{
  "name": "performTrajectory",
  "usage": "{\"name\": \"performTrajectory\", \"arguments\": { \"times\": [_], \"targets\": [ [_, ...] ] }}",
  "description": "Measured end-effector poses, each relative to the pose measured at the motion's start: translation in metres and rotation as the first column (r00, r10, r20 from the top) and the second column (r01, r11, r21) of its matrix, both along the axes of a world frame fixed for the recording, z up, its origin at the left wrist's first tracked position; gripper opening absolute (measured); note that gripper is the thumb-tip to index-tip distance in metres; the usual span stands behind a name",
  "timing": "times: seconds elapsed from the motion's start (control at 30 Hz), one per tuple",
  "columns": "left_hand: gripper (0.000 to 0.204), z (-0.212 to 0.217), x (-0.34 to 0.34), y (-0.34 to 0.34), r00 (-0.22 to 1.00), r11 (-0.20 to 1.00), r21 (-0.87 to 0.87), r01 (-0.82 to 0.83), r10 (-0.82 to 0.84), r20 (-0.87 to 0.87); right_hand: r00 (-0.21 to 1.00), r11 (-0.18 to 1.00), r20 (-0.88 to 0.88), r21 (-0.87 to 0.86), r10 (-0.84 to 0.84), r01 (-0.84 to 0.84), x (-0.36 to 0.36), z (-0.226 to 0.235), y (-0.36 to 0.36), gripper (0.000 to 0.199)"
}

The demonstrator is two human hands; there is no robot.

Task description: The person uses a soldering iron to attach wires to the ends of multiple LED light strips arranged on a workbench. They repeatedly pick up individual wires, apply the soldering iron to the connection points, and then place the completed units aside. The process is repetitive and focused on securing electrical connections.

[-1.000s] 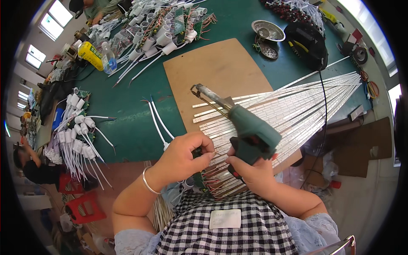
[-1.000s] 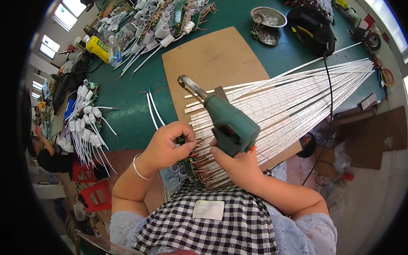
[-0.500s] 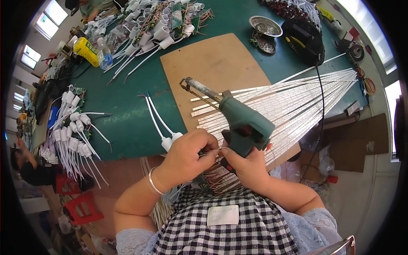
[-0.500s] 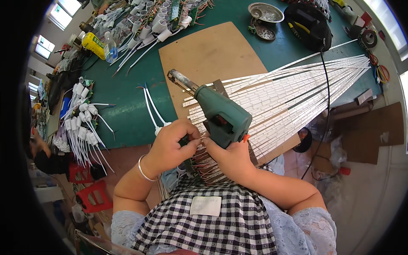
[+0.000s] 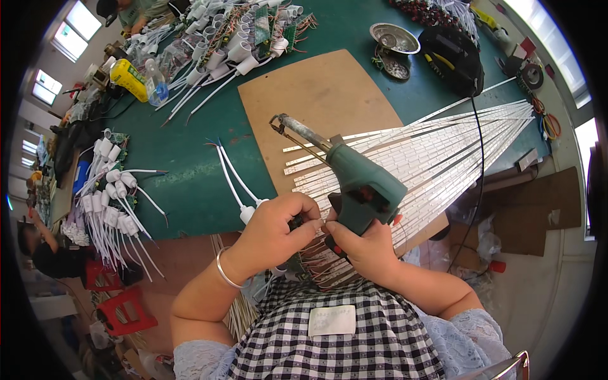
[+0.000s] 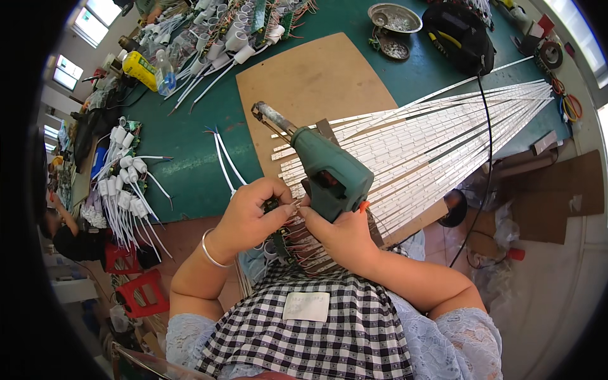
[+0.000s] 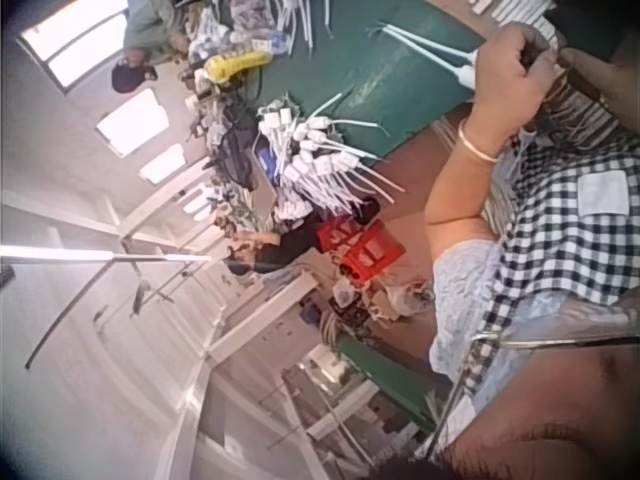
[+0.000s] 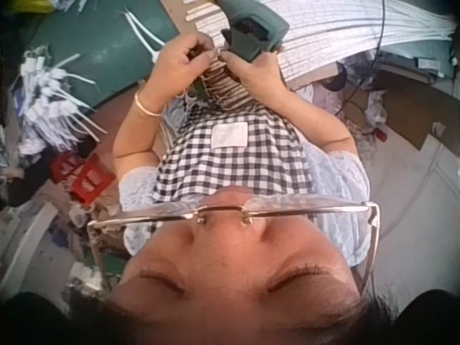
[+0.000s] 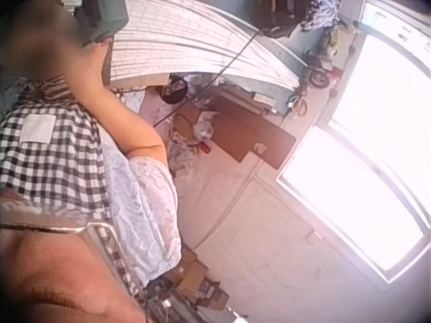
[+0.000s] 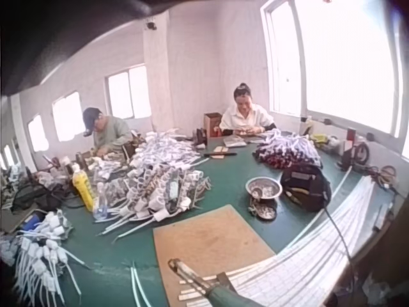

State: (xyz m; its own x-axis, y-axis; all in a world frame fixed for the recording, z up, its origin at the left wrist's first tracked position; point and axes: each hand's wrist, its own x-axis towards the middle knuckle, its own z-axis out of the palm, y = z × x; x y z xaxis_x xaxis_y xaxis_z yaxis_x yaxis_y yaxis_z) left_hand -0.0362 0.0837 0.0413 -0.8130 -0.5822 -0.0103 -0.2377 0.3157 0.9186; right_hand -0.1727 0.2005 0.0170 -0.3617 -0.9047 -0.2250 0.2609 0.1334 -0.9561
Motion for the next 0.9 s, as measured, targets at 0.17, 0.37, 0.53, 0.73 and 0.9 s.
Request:
{"name": "performTrajectory", "arguments": {
  "times": [0.17,0.37,0.53,0.73,0.9],
  "targets": [
    [0.014,-0.005,0.003,-0.002,0.997,0.993,-0.093,0.071,-0.072,-0.011,0.996,1.0,-0.091,0.018,0.013,-0.012,0.0,0.002,0.0,0.013],
    [0.013,-0.005,0.003,-0.001,0.996,0.988,-0.135,0.075,-0.081,-0.039,1.0,0.999,0.01,0.052,0.001,-0.002,-0.001,0.003,-0.002,0.011],
    [0.013,0.0,0.003,0.0,0.999,0.949,-0.314,0.013,-0.022,-0.025,1.0,0.999,-0.021,-0.035,-0.017,0.016,0.002,-0.005,-0.003,0.012],
    [0.01,0.005,0.016,-0.022,0.993,0.663,-0.748,0.023,0.073,0.095,0.992,0.994,0.11,0.092,-0.067,0.057,-0.014,0.007,0.007,0.021],
    [0.013,-0.015,0.026,-0.006,0.986,0.72,-0.69,0.076,0.047,0.157,0.975,0.982,0.133,0.075,-0.18,0.171,-0.031,0.005,0.029,0.042]
  ]
}}
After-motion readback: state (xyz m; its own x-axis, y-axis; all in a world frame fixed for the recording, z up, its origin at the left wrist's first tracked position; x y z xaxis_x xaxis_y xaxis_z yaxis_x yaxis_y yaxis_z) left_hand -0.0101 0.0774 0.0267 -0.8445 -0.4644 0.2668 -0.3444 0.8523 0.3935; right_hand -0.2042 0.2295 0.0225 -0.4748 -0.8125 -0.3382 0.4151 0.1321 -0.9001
